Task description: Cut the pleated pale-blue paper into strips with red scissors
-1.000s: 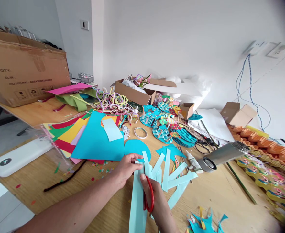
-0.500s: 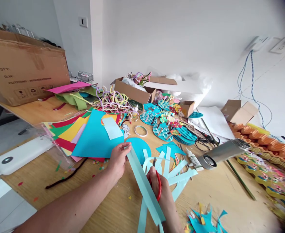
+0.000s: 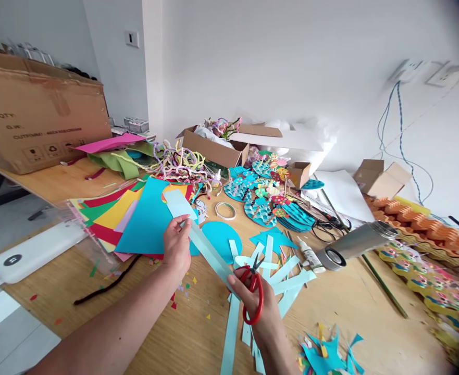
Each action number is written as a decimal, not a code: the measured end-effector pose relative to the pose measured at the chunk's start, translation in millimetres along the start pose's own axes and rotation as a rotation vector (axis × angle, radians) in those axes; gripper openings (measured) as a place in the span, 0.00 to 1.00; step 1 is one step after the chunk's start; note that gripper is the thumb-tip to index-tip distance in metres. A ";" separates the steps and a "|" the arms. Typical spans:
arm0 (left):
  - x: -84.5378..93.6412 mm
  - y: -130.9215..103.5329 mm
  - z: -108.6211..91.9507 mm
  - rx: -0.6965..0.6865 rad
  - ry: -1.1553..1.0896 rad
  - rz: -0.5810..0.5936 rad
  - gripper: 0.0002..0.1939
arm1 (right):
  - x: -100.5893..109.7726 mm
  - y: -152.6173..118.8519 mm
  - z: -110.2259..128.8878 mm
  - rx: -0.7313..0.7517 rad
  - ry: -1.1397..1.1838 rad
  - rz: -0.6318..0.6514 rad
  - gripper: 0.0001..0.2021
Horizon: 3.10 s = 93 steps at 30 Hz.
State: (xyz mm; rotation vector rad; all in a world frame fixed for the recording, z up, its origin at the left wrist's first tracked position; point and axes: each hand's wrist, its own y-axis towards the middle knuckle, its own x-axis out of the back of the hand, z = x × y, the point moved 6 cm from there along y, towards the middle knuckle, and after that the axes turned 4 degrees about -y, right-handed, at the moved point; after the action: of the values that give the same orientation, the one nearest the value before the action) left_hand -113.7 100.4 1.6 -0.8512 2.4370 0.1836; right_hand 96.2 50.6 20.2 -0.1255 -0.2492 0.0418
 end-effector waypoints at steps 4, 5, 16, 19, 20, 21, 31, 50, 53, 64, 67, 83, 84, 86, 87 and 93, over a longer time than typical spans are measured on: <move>-3.4 0.0 3.2 0.073 -0.071 0.023 0.16 | 3.9 -3.4 6.4 0.061 0.063 -0.046 0.13; -6.4 -1.6 4.8 0.112 -0.101 0.049 0.17 | 5.9 -3.3 6.7 0.073 0.074 -0.063 0.12; -54.4 -59.7 10.6 0.541 -0.021 0.734 0.17 | 19.3 3.4 -4.2 0.077 0.336 -0.163 0.09; -54.9 -64.8 14.2 0.500 0.074 0.824 0.13 | 21.4 3.6 -2.4 0.075 0.358 -0.177 0.09; -54.2 -64.9 16.2 0.495 0.099 0.826 0.12 | 21.2 4.0 -2.4 0.075 0.358 -0.172 0.09; -53.2 -64.5 18.2 0.493 0.120 0.818 0.11 | 20.6 4.4 -2.9 0.073 0.357 -0.165 0.09; -49.0 -55.7 7.2 0.321 0.216 0.684 0.23 | 30.9 5.0 -13.0 0.049 0.368 -0.419 0.13; -62.9 -72.6 -16.5 -0.297 0.492 0.901 0.23 | -8.7 -5.6 14.5 0.052 0.359 0.112 0.11; -63.9 -75.1 -16.5 -0.294 0.469 0.934 0.24 | -5.5 -5.3 12.5 0.056 0.347 0.080 0.11; -63.8 -79.6 -15.4 -0.103 0.391 1.033 0.27 | 0.5 -2.3 3.3 0.147 0.124 0.030 0.11; -63.2 -72.7 -15.0 0.074 0.202 0.977 0.28 | 0.3 0.7 -0.2 0.169 0.017 0.030 0.12; -60.6 -54.8 -18.1 0.306 -0.116 0.778 0.27 | 0.5 1.7 0.8 0.139 -0.054 -0.021 0.13; -60.5 -54.6 -17.7 0.309 -0.120 0.775 0.26 | 0.8 1.8 0.9 0.135 -0.064 -0.021 0.13; -60.4 -54.2 -17.2 0.312 -0.138 0.773 0.26 | 1.3 1.6 0.2 0.125 -0.058 -0.039 0.14; -60.7 -54.4 -17.0 0.316 -0.152 0.778 0.26 | 1.2 1.3 -0.5 0.121 -0.042 -0.055 0.14; -62.3 -55.1 -22.8 0.294 -0.240 0.753 0.38 | 0.1 -0.1 -2.4 0.155 0.032 -0.132 0.15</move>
State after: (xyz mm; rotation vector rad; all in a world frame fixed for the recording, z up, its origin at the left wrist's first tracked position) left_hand -49.9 83.4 57.0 0.2280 2.3545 0.1787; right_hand 96.9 50.2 18.0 0.0443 -0.2215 -0.0724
